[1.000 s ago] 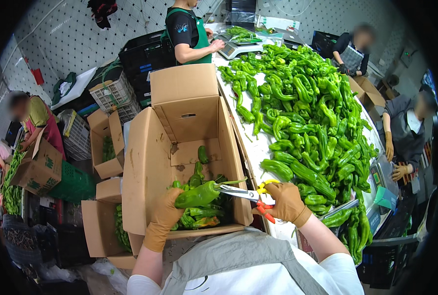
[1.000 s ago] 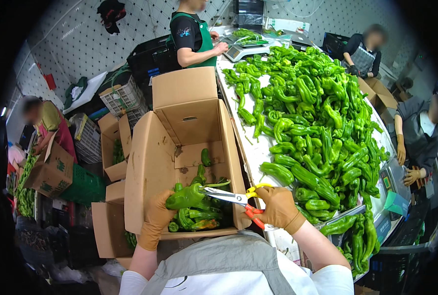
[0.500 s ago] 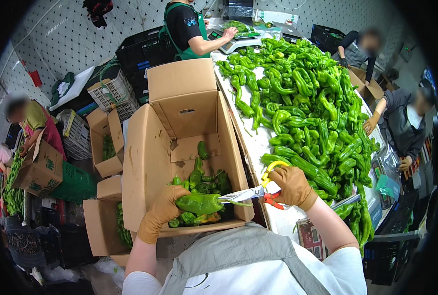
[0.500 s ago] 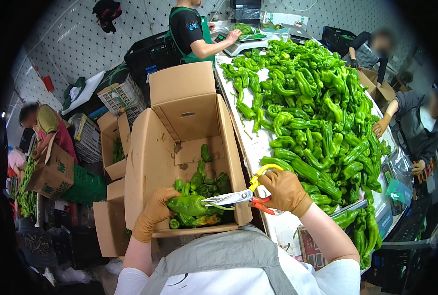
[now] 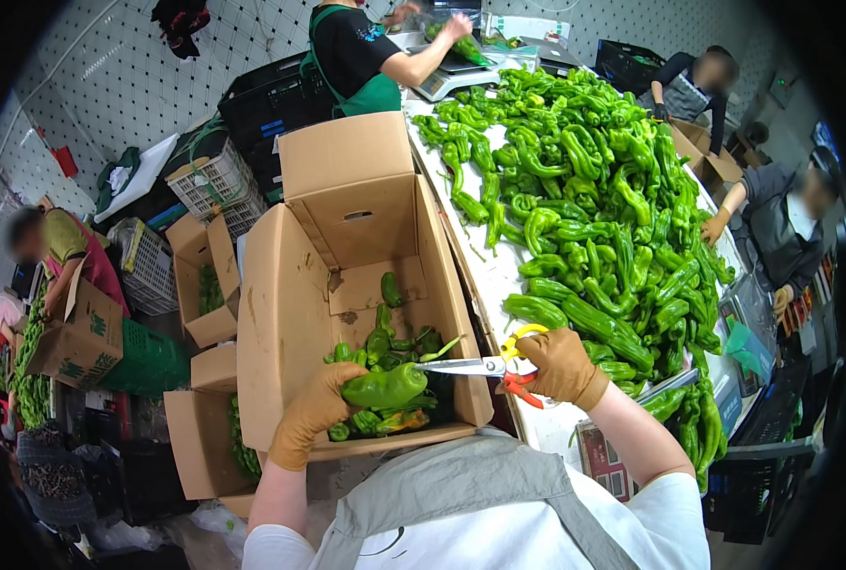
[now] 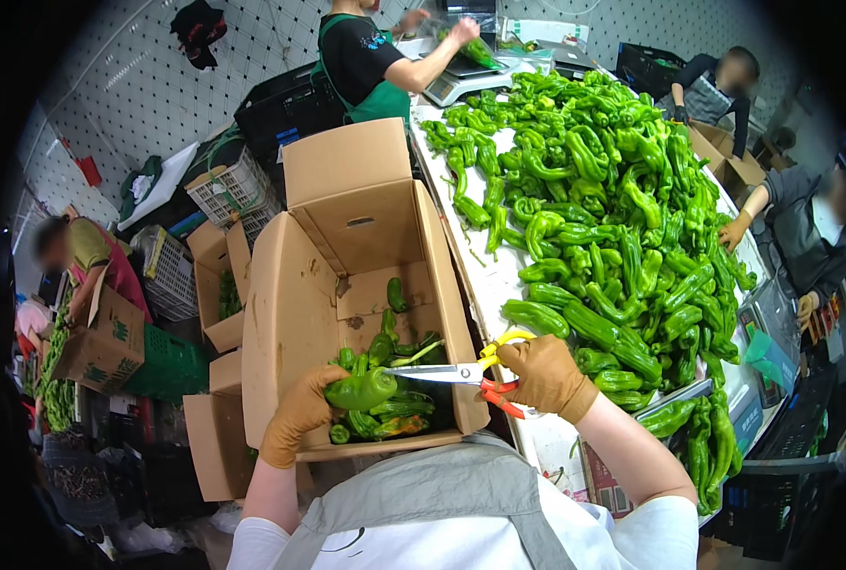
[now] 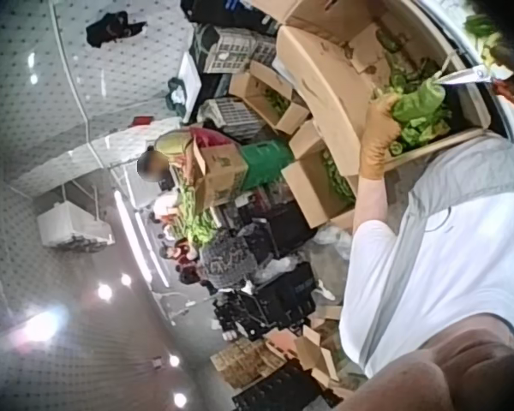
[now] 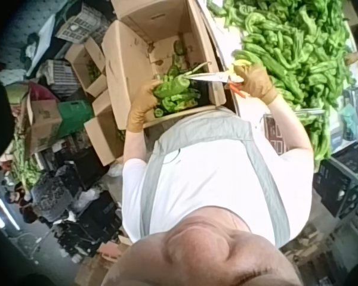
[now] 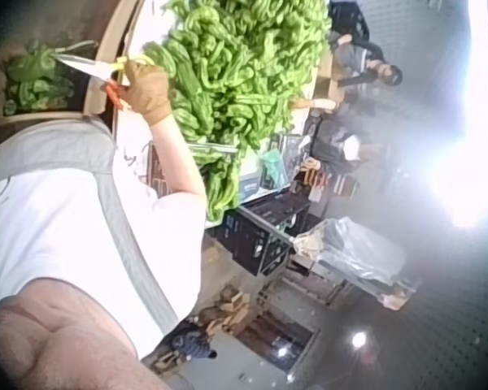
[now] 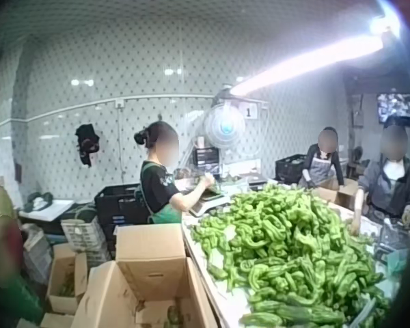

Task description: The person repeatedly picks green peppers from a cardboard box, uses shears to trim the stems, and places the trimmed peppers onto a table. The person continues this cycle throughout the clip.

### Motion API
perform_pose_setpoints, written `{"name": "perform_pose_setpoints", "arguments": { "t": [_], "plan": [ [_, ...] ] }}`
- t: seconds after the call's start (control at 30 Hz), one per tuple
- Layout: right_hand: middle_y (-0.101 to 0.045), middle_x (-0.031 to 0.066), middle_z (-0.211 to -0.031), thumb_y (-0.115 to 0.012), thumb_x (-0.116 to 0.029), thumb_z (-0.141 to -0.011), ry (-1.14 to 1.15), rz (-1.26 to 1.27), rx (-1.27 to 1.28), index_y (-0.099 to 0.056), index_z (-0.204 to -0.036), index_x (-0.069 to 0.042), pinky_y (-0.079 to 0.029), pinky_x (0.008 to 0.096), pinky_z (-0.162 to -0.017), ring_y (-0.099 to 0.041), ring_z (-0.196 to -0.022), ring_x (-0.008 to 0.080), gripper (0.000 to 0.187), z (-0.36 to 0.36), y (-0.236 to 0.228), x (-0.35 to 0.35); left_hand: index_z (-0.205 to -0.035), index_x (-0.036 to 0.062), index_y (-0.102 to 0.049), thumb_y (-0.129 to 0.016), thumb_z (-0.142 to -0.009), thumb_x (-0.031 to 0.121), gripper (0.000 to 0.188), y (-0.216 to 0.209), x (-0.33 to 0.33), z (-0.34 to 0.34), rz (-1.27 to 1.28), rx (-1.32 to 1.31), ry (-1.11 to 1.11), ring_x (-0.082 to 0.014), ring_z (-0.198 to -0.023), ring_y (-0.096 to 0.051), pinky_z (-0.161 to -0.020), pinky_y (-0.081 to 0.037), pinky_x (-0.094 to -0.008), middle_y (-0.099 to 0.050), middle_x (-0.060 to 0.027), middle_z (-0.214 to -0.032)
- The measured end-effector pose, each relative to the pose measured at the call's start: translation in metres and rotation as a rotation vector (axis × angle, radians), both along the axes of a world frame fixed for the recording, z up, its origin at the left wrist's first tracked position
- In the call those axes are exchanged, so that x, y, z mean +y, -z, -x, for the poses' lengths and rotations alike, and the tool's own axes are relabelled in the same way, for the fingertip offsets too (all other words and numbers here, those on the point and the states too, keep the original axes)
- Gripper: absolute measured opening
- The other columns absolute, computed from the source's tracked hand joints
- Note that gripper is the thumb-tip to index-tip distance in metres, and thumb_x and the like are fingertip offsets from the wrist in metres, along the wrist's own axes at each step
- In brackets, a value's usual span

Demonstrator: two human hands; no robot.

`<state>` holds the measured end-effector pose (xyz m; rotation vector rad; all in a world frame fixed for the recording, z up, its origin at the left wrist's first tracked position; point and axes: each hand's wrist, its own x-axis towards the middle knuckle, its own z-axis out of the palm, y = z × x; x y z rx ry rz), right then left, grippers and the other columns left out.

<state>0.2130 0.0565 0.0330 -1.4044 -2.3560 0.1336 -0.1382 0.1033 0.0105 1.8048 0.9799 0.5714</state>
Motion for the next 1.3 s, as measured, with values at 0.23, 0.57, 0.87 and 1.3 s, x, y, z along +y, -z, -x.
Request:
{"name": "perform_pose_setpoints", "arguments": {
  "t": [0.23, 0.57, 0.87, 1.3],
  "plan": [
    [-0.048, 0.0153, -0.055, -0.076, -0.046, -0.066, 0.085, 0.272, 0.405, -0.053, -0.075, -0.003, -0.037, 0.0393, -0.046, -0.046, -0.049, 0.0361, 0.050, 0.020, -0.003, -0.003, -0.095, 0.0031, -0.061, -0.072, -0.061, -0.009, 0.038, 0.014, 0.001, 0.000, -0.041, -0.094, 0.016, -0.0165, -0.078, -0.059, -0.071, -0.046, -0.0261, -0.061, -0.0056, -0.085],
    [-0.046, 0.0085, -0.057, -0.074, -0.039, -0.069, 0.170, 0.452, 0.556, -0.055, -0.079, -0.001, -0.037, 0.0307, -0.050, -0.040, -0.051, 0.0166, 0.043, 0.037, 0.005, -0.005, -0.102, 0.0073, -0.057, -0.068, -0.079, 0.009, 0.026, 0.040, -0.015, 0.036, 0.147, -0.605, -0.489, -0.0139, -0.080, -0.056, -0.070, -0.045, -0.0261, -0.058, -0.0019, -0.085],
    [-0.055, 0.0063, -0.070, -0.068, -0.021, -0.074, 0.231, 0.559, 0.728, -0.056, -0.082, 0.001, -0.043, 0.0270, -0.061, -0.049, -0.063, 0.0129, 0.026, 0.037, 0.030, -0.009, -0.122, 0.0031, -0.047, -0.060, -0.086, 0.019, 0.041, 0.045, -0.015, 0.133, 0.231, -1.828, -1.034, -0.0185, -0.096, -0.057, -0.085, -0.046, -0.0328, -0.059, -0.0102, -0.106],
    [-0.055, 0.0043, -0.071, -0.065, -0.016, -0.074, 0.247, 0.587, 0.754, -0.056, -0.085, 0.001, -0.043, 0.0256, -0.061, -0.048, -0.064, 0.0112, 0.022, 0.041, 0.031, -0.009, -0.138, 0.0293, -0.037, -0.074, -0.062, 0.012, 0.086, 0.157, 0.040, -0.070, -0.062, 1.270, 0.514, -0.0325, -0.118, -0.047, -0.089, -0.043, -0.0488, -0.036, -0.0152, -0.136]
  ]
}}
